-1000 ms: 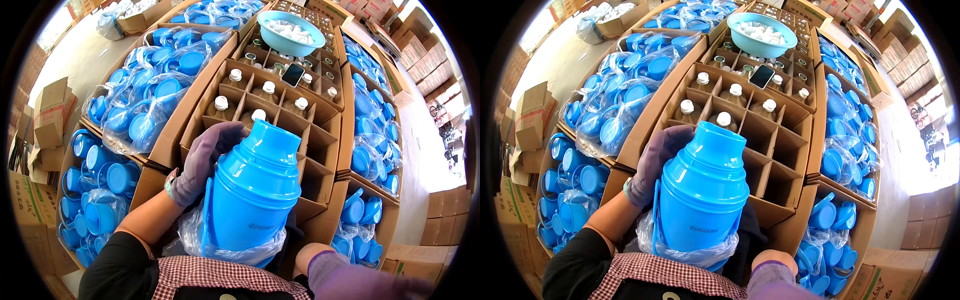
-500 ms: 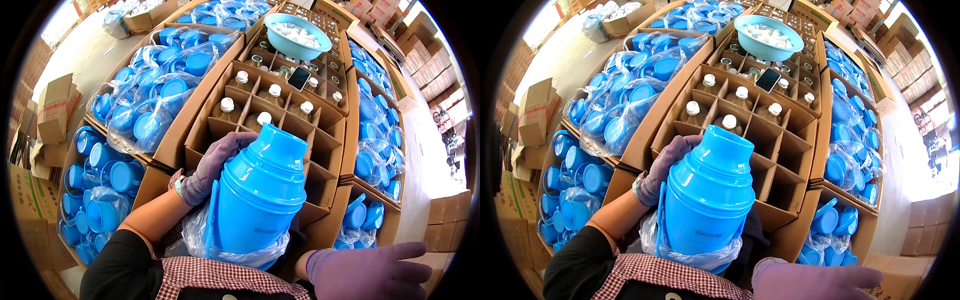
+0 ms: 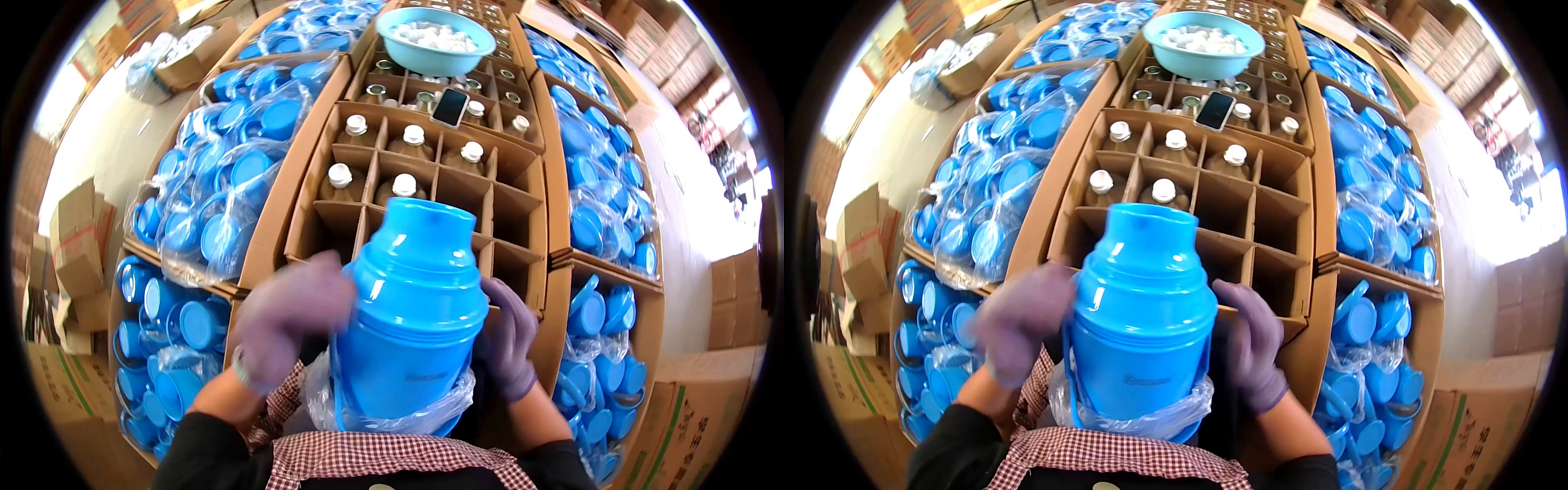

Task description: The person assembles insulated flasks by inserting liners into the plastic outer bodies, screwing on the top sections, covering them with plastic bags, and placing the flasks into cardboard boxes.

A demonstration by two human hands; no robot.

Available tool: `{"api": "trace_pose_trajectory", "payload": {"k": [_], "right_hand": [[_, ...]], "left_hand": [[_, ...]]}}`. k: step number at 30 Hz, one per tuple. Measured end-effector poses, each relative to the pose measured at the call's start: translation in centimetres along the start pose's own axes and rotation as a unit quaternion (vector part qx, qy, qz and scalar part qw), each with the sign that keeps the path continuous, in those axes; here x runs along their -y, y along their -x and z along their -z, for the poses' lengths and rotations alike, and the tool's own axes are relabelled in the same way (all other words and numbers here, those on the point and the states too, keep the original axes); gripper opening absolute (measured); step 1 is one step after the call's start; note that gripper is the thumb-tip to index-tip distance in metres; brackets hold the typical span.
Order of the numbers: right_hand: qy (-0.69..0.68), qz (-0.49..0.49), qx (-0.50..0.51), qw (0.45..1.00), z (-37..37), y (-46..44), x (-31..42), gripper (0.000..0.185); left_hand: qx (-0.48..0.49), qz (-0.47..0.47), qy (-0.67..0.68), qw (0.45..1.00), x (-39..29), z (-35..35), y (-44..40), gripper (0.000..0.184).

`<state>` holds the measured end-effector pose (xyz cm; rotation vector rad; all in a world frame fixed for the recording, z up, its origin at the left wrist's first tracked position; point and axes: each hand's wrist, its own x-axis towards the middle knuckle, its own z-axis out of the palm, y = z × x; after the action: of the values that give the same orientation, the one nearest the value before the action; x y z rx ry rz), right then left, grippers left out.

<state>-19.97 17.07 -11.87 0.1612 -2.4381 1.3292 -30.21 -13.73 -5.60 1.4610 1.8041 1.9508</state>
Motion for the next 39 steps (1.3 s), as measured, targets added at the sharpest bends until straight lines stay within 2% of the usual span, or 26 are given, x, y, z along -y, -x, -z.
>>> {"api": "trace_pose_trajectory", "payload": {"k": [1, 2, 3, 5, 6, 7, 8, 10, 11, 12, 14, 15, 18, 20, 21, 22, 24, 25, 26, 27, 28, 29, 30, 32, 35, 39], "right_hand": [[-0.083, -0.113, -0.023, 0.99, 0.0, 0.9, -3.9, 0.057], [-0.155, -0.256, -0.003, 0.954, 0.0, 1.5, -5.8, 0.051], [-0.12, -0.168, 0.002, 0.978, 0.8, 0.6, -3.6, 0.047], [-0.134, 0.002, -0.089, 0.987, 0.5, -1.7, 2.5, 0.055], [-0.131, 0.111, -0.059, 0.983, 0.6, -2.2, 4.0, 0.072], [-0.067, 0.141, -0.036, 0.987, 0.3, -2.8, 5.4, 0.075], [-0.002, 0.166, -0.012, 0.986, -0.1, -3.1, 6.2, 0.079], [-0.082, 0.107, 0.051, 0.99, -0.8, -4.1, 5.2, 0.075], [-0.122, 0.077, 0.087, 0.986, -1.0, -4.5, 4.9, 0.075], [-0.169, 0.063, 0.09, 0.98, -1.1, -4.9, 5.6, 0.068], [-0.402, -0.054, 0.089, 0.91, -1.9, -4.9, 4.8, 0.06], [-0.468, -0.101, 0.103, 0.872, -1.8, -6.1, 4.5, 0.056], [-0.434, -0.033, 0.155, 0.887, -2.1, -11.0, 2.7, 0.049], [-0.326, -0.04, 0.247, 0.912, -2.4, -13.9, 3.2, 0.048], [-0.188, 0.106, 0.209, 0.954, -3.6, -15.1, 3.2, 0.051], [-0.231, -0.035, 0.328, 0.915, -3.3, -16.3, 3.6, 0.057], [-0.22, 0.105, 0.413, 0.878, -5.0, -19.6, 0.6, 0.062], [-0.304, 0.02, 0.473, 0.827, -5.4, -20.9, -2.0, 0.06], [-0.304, -0.048, 0.481, 0.821, -5.2, -22.5, -4.2, 0.049], [-0.286, -0.081, 0.424, 0.856, -6.7, -23.8, -7.7, 0.04], [-0.154, -0.041, 0.304, 0.939, -9.1, -24.0, -10.6, 0.035], [0.05, 0.065, 0.15, 0.985, -11.7, -23.2, -13.7, 0.038], [0.194, 0.0, 0.127, 0.973, -14.6, -22.4, -16.3, 0.052], [0.353, 0.014, 0.178, 0.918, -17.1, -20.6, -16.9, 0.068], [0.333, -0.03, 0.185, 0.924, -17.8, -20.7, -16.5, 0.076], [0.138, -0.017, 0.035, 0.99, -16.9, -22.2, -17.1, 0.069]], "left_hand": [[0.04, -0.127, -0.041, 0.99, -1.1, 1.0, 0.1, 0.056], [0.099, -0.251, 0.002, 0.963, -2.8, 0.8, -1.0, 0.046], [0.022, -0.038, -0.169, 0.985, -2.8, -0.1, 0.0, 0.042], [-0.255, 0.108, -0.196, 0.941, 3.1, -1.5, 1.1, 0.043], [-0.239, 0.181, 0.0, 0.954, 5.6, -1.4, 0.8, 0.047], [-0.25, 0.258, 0.183, 0.915, 8.1, -1.2, 0.5, 0.054], [-0.229, 0.331, 0.396, 0.825, 8.9, -1.2, 0.5, 0.057], [-0.162, 0.346, 0.421, 0.823, 8.8, -0.6, -1.3, 0.058], [-0.133, 0.351, 0.435, 0.818, 8.6, -0.6, -2.3, 0.059], [-0.147, 0.314, 0.446, 0.825, 7.6, -0.8, -3.9, 0.06], [-0.012, 0.226, 0.411, 0.883, 9.2, 1.4, -4.9, 0.064], [0.029, 0.2, 0.398, 0.895, 9.7, 1.6, -6.1, 0.081], [-0.064, 0.146, 0.378, 0.912, 8.3, 0.0, -9.1, 0.092], [-0.125, 0.182, 0.322, 0.921, 8.3, 0.1, -9.3, 0.097], [-0.143, 0.197, 0.286, 0.927, 8.6, 0.8, -9.1, 0.097], [-0.161, 0.212, 0.251, 0.931, 9.1, 1.4, -8.8, 0.096], [-0.254, 0.204, 0.351, 0.878, 11.4, 3.9, -7.0, 0.083], [-0.291, 0.181, 0.403, 0.848, 12.8, 6.1, -5.3, 0.08], [-0.325, 0.155, 0.454, 0.815, 13.5, 7.6, -4.1, 0.077], [-0.335, 0.115, 0.463, 0.812, 12.7, 7.9, -3.4, 0.072], [-0.323, 0.094, 0.503, 0.796, 13.4, 9.2, -1.6, 0.073], [-0.34, 0.098, 0.486, 0.799, 13.4, 9.6, -0.6, 0.075], [-0.358, 0.104, 0.469, 0.801, 13.4, 9.7, 0.4, 0.077], [-0.388, 0.134, 0.448, 0.794, 14.1, 9.3, 2.7, 0.079], [-0.393, 0.155, 0.447, 0.788, 13.7, 8.5, 4.6, 0.079], [-0.418, 0.142, 0.477, 0.76, 13.6, 5.2, 3.1, 0.078]]}}
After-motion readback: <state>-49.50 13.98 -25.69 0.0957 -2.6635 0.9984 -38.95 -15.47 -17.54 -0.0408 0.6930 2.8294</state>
